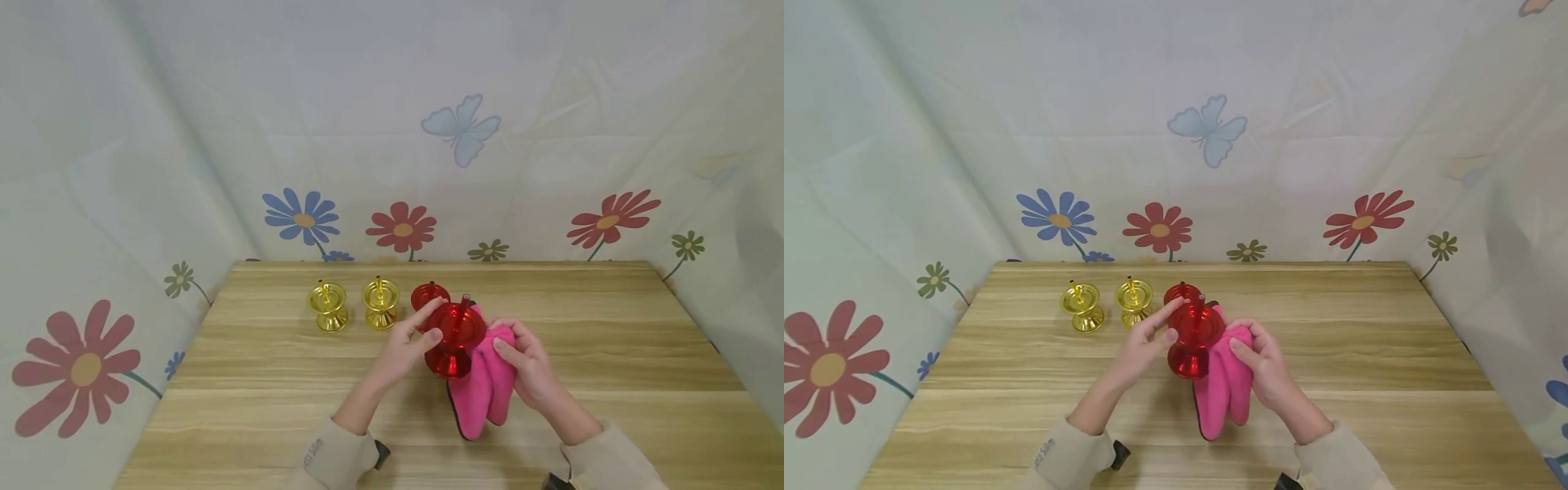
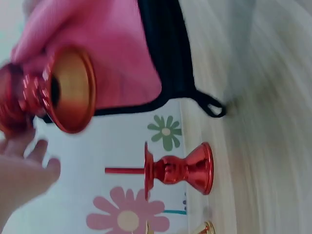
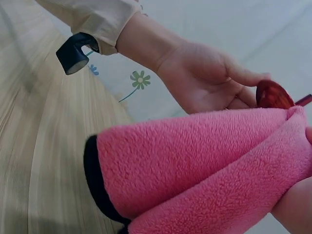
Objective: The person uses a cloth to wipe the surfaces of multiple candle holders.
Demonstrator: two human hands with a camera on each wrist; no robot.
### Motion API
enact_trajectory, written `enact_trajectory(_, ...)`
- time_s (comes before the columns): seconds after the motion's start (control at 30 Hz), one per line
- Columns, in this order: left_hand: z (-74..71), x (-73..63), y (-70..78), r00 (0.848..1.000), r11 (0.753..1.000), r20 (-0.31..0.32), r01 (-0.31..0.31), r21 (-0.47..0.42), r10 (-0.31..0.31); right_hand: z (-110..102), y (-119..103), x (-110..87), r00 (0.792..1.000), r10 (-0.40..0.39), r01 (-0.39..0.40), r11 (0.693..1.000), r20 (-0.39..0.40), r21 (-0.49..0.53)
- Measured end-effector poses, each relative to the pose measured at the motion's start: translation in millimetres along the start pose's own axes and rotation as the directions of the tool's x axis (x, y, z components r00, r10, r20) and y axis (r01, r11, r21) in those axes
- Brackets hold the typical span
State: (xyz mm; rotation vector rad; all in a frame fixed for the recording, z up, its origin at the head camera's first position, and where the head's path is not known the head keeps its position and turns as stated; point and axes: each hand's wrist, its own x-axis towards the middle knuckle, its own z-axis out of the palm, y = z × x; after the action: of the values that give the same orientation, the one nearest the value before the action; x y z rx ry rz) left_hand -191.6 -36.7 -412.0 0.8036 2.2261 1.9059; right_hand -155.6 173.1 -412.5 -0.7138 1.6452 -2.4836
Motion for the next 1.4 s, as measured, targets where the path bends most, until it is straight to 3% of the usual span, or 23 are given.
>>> enact_trajectory(0.07, -7.0, 1.8, 0.7, 0.996, 0.999, 0.088, 0.005, -0.044, -0.001, -1, -1, 0.1, 0.999, -0.002, -0.001, 0.998, 0.049, 0.064)
enact_trajectory(0.13, -11.5, 3.9, 2.2, 0.992, 0.999, 0.124, 0.000, -0.037, 0.005, -2, -2, 0.6, 0.997, -0.001, -0.007, 0.995, 0.080, 0.102)
enact_trajectory(0.2, -12.4, 5.1, 5.7, 0.997, 1.000, 0.077, 0.000, 0.003, 0.000, -2, -3, 0.7, 0.997, 0.003, -0.012, 0.994, 0.083, 0.105)
enact_trajectory(0.27, -9.5, 4.9, 10.6, 0.999, 0.997, -0.038, 0.009, 0.076, -0.006, -2, -4, 0.8, 0.998, 0.012, -0.017, 0.996, 0.057, 0.085)
enact_trajectory(0.4, 3.0, 0.4, 22.6, 0.972, 0.954, -0.223, 0.000, 0.300, 0.070, 0, -6, 1.3, 0.999, 0.036, -0.036, 0.999, -0.017, 0.015)
enact_trajectory(0.5, 11.8, -3.2, 28.8, 0.966, 0.904, -0.235, 0.005, 0.427, 0.106, 2, -7, 2.4, 0.999, 0.029, -0.031, 0.998, -0.043, -0.060)
enact_trajectory(0.63, 17.2, -3.7, 30.8, 0.971, 0.894, -0.225, 0.030, 0.448, 0.080, 3, -7, 3.2, 0.999, -0.001, -0.003, 0.992, -0.038, -0.126)
enact_trajectory(0.73, 14.8, -2.5, 27.4, 0.979, 0.906, -0.189, 0.018, 0.424, 0.069, 1, -8, 2.6, 0.999, 0.003, -0.006, 0.994, -0.033, -0.109)
enact_trajectory(0.87, 4.9, -2.2, 21.2, 0.998, 0.959, -0.045, -0.019, 0.282, 0.033, -5, -12, 1.7, 0.999, 0.025, -0.025, 1.000, 0.031, 0.008)
enact_trajectory(1.0, -5.8, -2.1, 16.8, 0.993, 0.996, 0.121, -0.026, 0.080, 0.016, -11, -15, 1.7, 0.987, 0.040, -0.062, 0.989, 0.155, 0.136)
enact_trajectory(1.07, -8.0, -1.6, 15.4, 0.991, 0.999, 0.136, -0.011, 0.042, 0.006, -13, -16, 1.5, 0.981, 0.050, -0.080, 0.984, 0.188, 0.156)
enact_trajectory(1.13, -6.3, -1.4, 14.6, 0.998, 0.998, 0.068, 0.009, 0.058, -0.013, -14, -16, 1.2, 0.982, 0.067, -0.095, 0.984, 0.179, 0.153)
enact_trajectory(1.23, 2.8, -1.8, 16.1, 0.992, 0.984, -0.122, 0.016, 0.177, 0.006, -13, -16, 0.7, 0.989, 0.096, -0.110, 0.986, 0.112, 0.127)
enact_trajectory(1.3, 11.2, -2.9, 18.9, 0.973, 0.955, -0.225, 0.014, 0.298, 0.056, -12, -15, 0.2, 0.993, 0.106, -0.111, 0.990, 0.054, 0.085)
enact_trajectory(1.4, 22.5, -4.7, 23.7, 0.955, 0.895, -0.274, 0.024, 0.445, 0.111, -9, -14, 0.1, 0.994, 0.110, -0.110, 0.994, -0.012, -0.019)
